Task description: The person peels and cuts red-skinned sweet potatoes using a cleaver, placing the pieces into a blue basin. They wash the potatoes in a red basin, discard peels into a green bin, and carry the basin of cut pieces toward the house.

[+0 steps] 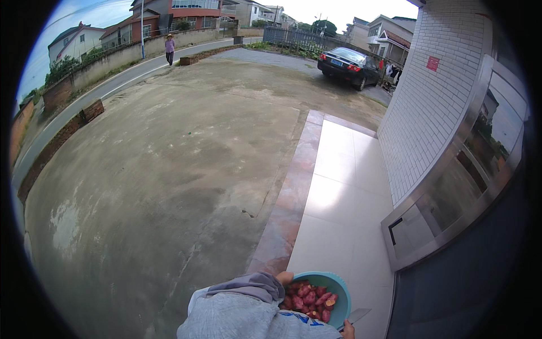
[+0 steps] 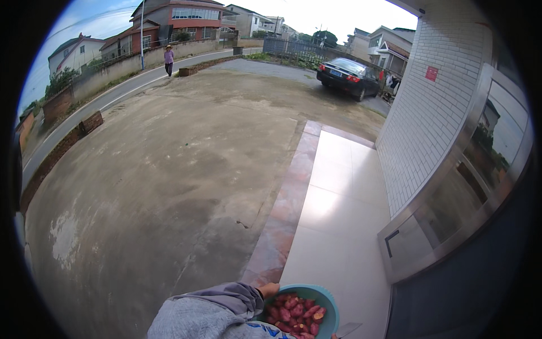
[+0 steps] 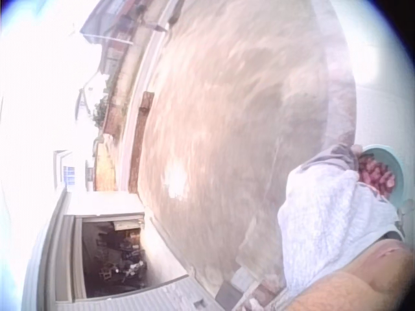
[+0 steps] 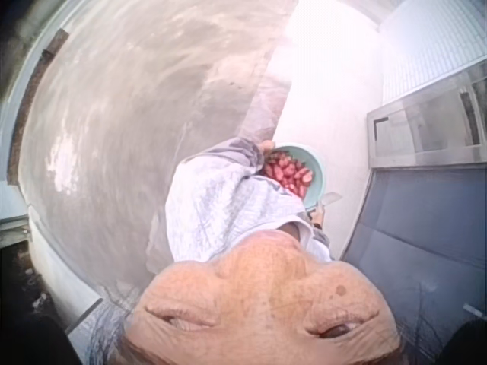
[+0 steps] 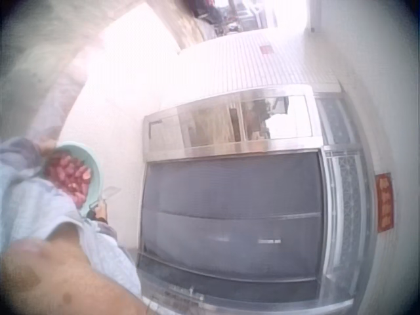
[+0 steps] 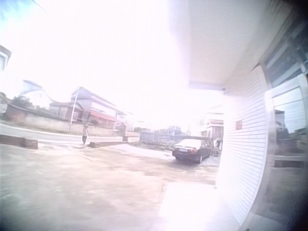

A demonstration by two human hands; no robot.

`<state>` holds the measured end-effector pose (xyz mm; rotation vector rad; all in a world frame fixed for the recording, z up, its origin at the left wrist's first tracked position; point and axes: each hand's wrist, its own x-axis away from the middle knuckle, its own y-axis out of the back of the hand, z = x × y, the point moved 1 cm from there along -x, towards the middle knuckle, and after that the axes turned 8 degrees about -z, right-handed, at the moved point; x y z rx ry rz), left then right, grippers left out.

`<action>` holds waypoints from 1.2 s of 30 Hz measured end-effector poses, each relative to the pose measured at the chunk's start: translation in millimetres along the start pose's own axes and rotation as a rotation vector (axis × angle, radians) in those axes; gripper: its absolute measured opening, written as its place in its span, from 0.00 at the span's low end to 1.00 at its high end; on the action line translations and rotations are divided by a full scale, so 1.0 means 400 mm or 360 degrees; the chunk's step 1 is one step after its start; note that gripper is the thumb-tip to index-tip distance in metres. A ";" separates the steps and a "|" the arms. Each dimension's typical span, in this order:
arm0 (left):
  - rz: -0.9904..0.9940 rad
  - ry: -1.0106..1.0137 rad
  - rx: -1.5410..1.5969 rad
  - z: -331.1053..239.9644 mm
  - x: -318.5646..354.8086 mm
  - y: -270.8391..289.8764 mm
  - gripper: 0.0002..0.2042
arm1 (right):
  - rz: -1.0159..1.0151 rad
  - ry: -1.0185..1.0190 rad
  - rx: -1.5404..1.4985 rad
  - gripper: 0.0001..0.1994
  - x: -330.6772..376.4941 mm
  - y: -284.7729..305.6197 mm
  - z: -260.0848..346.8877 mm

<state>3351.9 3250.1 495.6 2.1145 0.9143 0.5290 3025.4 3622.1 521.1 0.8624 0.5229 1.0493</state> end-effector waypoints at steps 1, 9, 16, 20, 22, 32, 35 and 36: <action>-0.0022 0.0043 -0.0010 0.004 0.007 0.007 0.11 | 0.0038 -0.0021 -0.0028 0.35 -0.017 0.003 0.011; -0.0108 0.0258 0.0128 0.015 0.065 0.028 0.12 | 0.0042 0.0143 -0.0210 0.35 -0.090 0.017 0.052; -0.0163 0.0205 0.0068 -0.002 0.086 -0.007 0.12 | 0.0017 0.0122 -0.0261 0.31 -0.072 0.070 0.121; -0.0107 0.0167 0.0080 -0.036 0.087 -0.043 0.12 | 0.0088 -0.0521 -0.0694 0.28 -0.022 0.128 0.169; -0.0075 0.0191 0.0031 -0.066 0.085 -0.063 0.13 | 0.0101 -0.0661 -0.0797 0.27 0.011 0.151 0.154; 0.0005 0.0020 -0.0018 -0.220 0.067 -0.148 0.12 | -0.0055 -0.0604 -0.1117 0.17 0.098 0.061 -0.129; 0.0095 -0.0048 -0.0067 -0.246 0.033 -0.174 0.10 | -0.0288 -0.1013 -0.1517 0.16 0.135 0.042 -0.152; 0.0133 -0.0093 -0.0147 -0.253 0.017 -0.180 0.10 | -0.0225 -0.0831 -0.1539 0.20 0.154 0.050 -0.153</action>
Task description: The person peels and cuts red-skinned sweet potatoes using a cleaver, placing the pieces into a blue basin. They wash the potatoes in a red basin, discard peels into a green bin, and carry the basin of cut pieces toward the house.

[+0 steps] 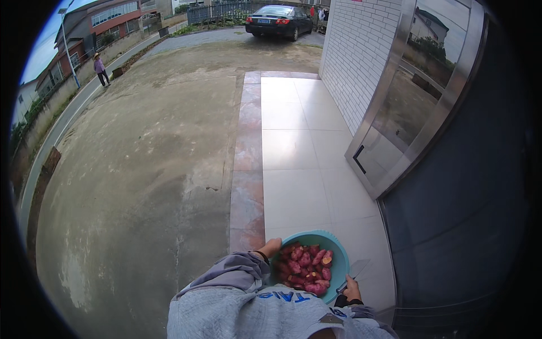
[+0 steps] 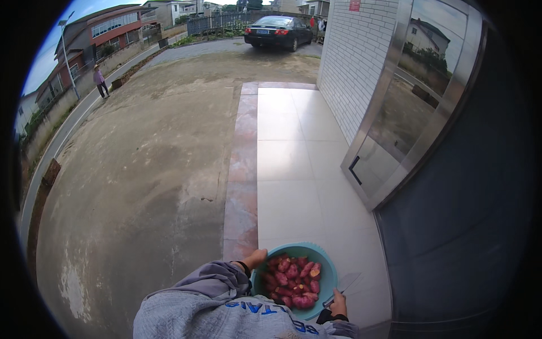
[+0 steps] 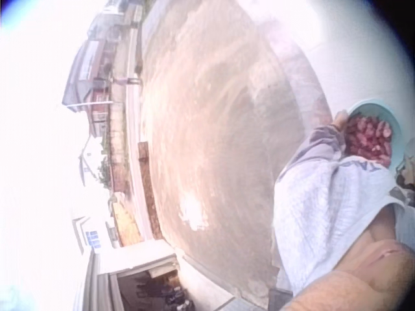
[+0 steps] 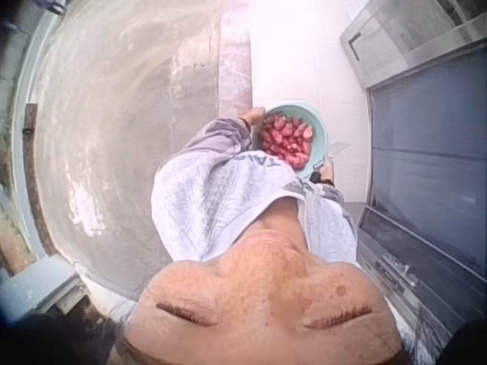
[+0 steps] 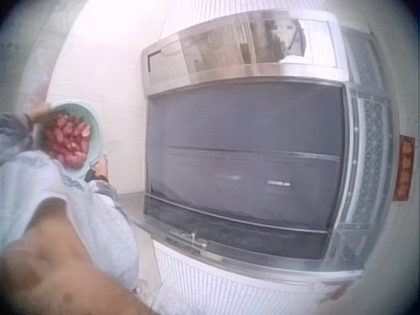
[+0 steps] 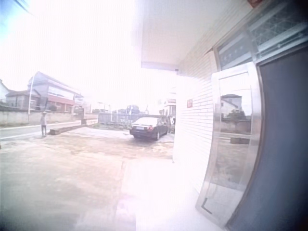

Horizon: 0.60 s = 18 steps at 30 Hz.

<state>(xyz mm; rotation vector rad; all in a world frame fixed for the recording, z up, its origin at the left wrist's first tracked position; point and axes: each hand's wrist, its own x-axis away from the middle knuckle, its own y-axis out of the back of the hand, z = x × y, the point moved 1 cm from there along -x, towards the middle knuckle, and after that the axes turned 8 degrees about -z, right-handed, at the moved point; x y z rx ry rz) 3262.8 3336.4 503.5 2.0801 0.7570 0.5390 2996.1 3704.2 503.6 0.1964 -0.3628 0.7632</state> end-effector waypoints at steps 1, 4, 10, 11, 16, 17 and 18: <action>0.0056 -0.0046 -0.0018 -0.008 -0.018 -0.007 0.09 | -0.0014 0.0138 0.0289 0.19 0.004 0.007 0.007; 0.0148 -0.0090 -0.0050 -0.022 -0.077 -0.025 0.08 | -0.0105 0.0527 0.1179 0.22 0.031 0.020 0.030; 0.0288 -0.0187 -0.0061 -0.030 -0.237 -0.094 0.08 | -0.0289 0.0324 0.0928 0.26 0.036 -0.008 0.075; 0.0302 -0.0101 -0.0030 -0.036 -0.272 -0.111 0.09 | -0.0319 0.0263 0.0695 0.24 0.027 -0.012 0.081; 0.0390 -0.0361 -0.0014 -0.025 -0.398 -0.127 0.19 | -0.0516 -0.0300 -0.0590 0.16 -0.029 -0.035 0.095; 0.0462 -0.0389 -0.0069 -0.017 -0.406 -0.122 0.22 | -0.0648 -0.0476 -0.0796 0.18 -0.048 -0.045 0.094; 0.0511 -0.0494 -0.0098 -0.005 -0.425 -0.107 0.26 | -0.0777 -0.0515 -0.0935 0.18 -0.062 -0.060 0.091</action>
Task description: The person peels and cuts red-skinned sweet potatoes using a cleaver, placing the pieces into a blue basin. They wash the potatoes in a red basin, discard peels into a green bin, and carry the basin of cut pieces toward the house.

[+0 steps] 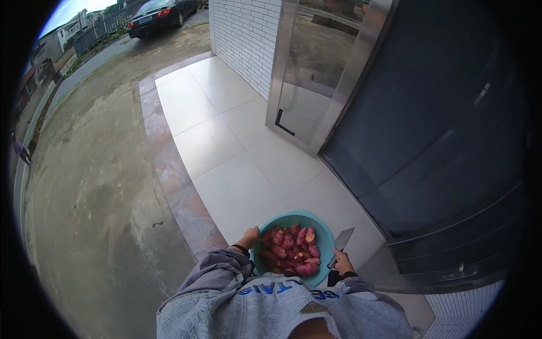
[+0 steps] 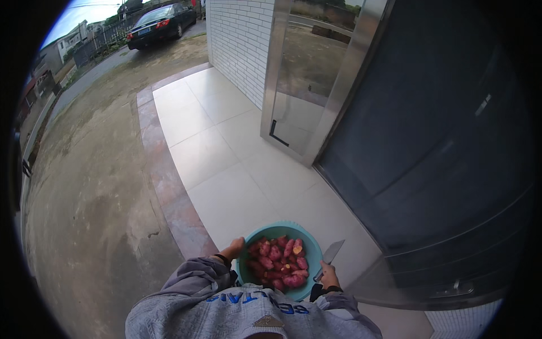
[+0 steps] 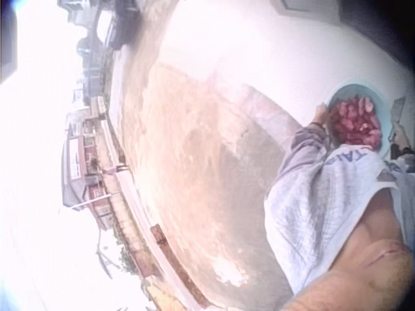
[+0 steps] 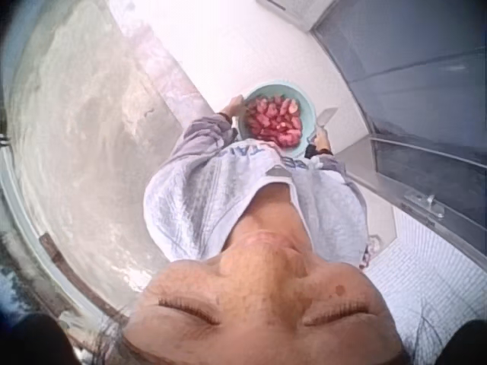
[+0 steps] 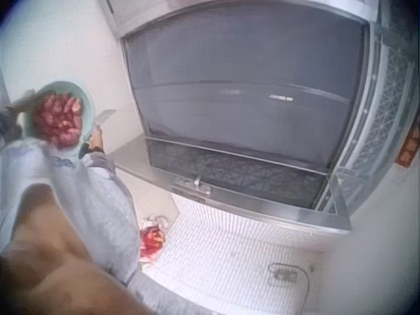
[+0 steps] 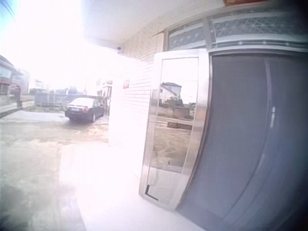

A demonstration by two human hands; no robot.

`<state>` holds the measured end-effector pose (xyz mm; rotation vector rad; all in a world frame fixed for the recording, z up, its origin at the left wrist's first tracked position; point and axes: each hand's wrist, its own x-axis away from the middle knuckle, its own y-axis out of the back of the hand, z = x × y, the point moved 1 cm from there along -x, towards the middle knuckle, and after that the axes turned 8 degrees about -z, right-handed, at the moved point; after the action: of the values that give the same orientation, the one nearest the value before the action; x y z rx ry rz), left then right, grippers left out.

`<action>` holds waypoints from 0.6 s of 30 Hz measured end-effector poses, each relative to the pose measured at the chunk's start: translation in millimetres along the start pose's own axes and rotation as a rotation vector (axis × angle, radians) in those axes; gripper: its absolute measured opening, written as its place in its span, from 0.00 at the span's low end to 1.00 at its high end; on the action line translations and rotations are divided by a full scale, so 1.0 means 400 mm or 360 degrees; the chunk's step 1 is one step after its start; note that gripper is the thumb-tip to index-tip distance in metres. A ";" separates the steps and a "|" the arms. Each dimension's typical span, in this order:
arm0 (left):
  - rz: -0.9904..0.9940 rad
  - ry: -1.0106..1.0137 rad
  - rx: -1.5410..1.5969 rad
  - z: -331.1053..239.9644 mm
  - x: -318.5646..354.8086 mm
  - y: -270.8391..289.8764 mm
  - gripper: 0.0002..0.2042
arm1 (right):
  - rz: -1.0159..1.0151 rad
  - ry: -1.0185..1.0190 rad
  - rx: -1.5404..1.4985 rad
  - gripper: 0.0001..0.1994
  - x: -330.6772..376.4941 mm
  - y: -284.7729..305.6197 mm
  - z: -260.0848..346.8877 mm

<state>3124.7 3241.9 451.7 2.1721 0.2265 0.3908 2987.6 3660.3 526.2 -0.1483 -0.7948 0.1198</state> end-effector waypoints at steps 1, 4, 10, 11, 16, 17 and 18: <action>-0.0054 -0.0056 -0.0037 0.001 -0.003 0.011 0.30 | -0.0293 -0.0076 0.0073 0.17 -0.013 -0.017 -0.003; 0.0049 -0.0099 -0.0048 0.029 -0.008 0.047 0.28 | -0.0574 -0.0034 0.0203 0.23 -0.030 -0.047 -0.029; 0.0371 0.0224 -0.0072 0.011 -0.076 0.045 0.24 | -0.0829 -0.0118 0.0308 0.26 -0.031 -0.041 -0.059; 0.0370 0.0323 -0.0038 0.003 -0.096 0.046 0.23 | -0.0854 -0.0127 0.0325 0.27 -0.045 -0.037 -0.043; 0.0326 0.0000 -0.0112 -0.032 -0.112 0.067 0.24 | -0.0266 -0.0065 -0.0214 0.20 0.028 -0.030 -0.067; 0.0242 -0.0289 -0.0093 -0.034 -0.097 0.076 0.17 | -0.0153 0.0004 -0.0164 0.20 0.035 -0.032 -0.057; 0.0206 -0.0018 0.0112 -0.053 -0.107 0.074 0.14 | -0.0256 -0.0083 -0.0278 0.21 0.028 -0.039 -0.045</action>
<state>3077.8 3227.4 479.0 2.2644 0.0948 0.4496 3009.3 3645.1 524.3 -0.2462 -0.8661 -0.0982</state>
